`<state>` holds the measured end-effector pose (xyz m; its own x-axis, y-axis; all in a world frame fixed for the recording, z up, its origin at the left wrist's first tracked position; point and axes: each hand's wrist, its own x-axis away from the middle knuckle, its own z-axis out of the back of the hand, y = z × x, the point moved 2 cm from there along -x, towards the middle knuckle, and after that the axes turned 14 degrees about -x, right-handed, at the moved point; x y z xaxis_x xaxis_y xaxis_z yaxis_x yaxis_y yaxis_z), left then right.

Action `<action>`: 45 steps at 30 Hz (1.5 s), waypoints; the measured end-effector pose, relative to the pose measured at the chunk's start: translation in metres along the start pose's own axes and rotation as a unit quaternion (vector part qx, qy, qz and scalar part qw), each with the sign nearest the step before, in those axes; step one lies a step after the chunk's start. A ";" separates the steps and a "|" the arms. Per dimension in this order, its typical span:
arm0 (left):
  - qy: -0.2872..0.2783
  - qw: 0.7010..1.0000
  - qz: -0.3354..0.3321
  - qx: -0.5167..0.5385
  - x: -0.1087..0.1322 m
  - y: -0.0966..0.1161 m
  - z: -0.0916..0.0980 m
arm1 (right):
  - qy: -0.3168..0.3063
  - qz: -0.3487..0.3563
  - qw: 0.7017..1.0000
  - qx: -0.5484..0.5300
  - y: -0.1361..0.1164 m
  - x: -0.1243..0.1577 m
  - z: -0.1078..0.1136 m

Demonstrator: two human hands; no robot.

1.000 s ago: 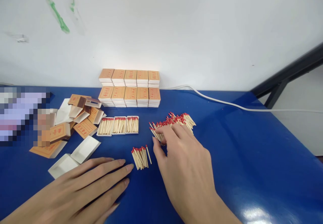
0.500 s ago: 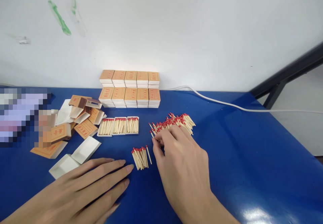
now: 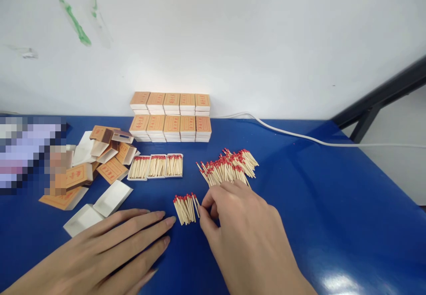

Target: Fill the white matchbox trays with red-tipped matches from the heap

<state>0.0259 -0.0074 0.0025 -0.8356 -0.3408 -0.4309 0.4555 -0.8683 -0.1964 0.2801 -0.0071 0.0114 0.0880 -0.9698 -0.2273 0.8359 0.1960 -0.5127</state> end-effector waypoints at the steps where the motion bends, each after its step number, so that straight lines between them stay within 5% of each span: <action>1: 0.000 1.000 0.000 -0.001 -0.001 0.000 0.001 | -0.005 -0.002 1.000 -0.004 0.000 0.001 0.000; 8: 0.002 1.000 -0.004 0.001 0.000 -0.004 -0.001 | -0.046 -0.027 0.998 -0.046 -0.001 0.001 0.001; 18: -0.004 1.000 -0.008 -0.003 -0.005 -0.005 0.002 | 0.099 -0.031 0.994 0.026 0.001 -0.008 0.005; 34: 0.001 1.000 -0.010 -0.029 -0.007 -0.004 0.001 | 0.099 0.038 0.990 0.092 -0.003 -0.005 -0.002; 37: 0.046 0.997 0.046 -0.031 -0.001 -0.005 -0.003 | 0.102 0.041 0.990 0.085 -0.006 -0.004 -0.002; 45: 0.018 0.993 0.114 0.005 0.006 -0.014 -0.001 | 0.114 0.036 0.989 0.091 -0.004 -0.007 -0.002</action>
<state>0.0146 0.0025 0.0016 -0.6998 -0.5157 -0.4943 0.6283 -0.7736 -0.0825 0.2745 -0.0010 0.0132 0.0438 -0.8920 -0.4500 0.9173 0.2144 -0.3356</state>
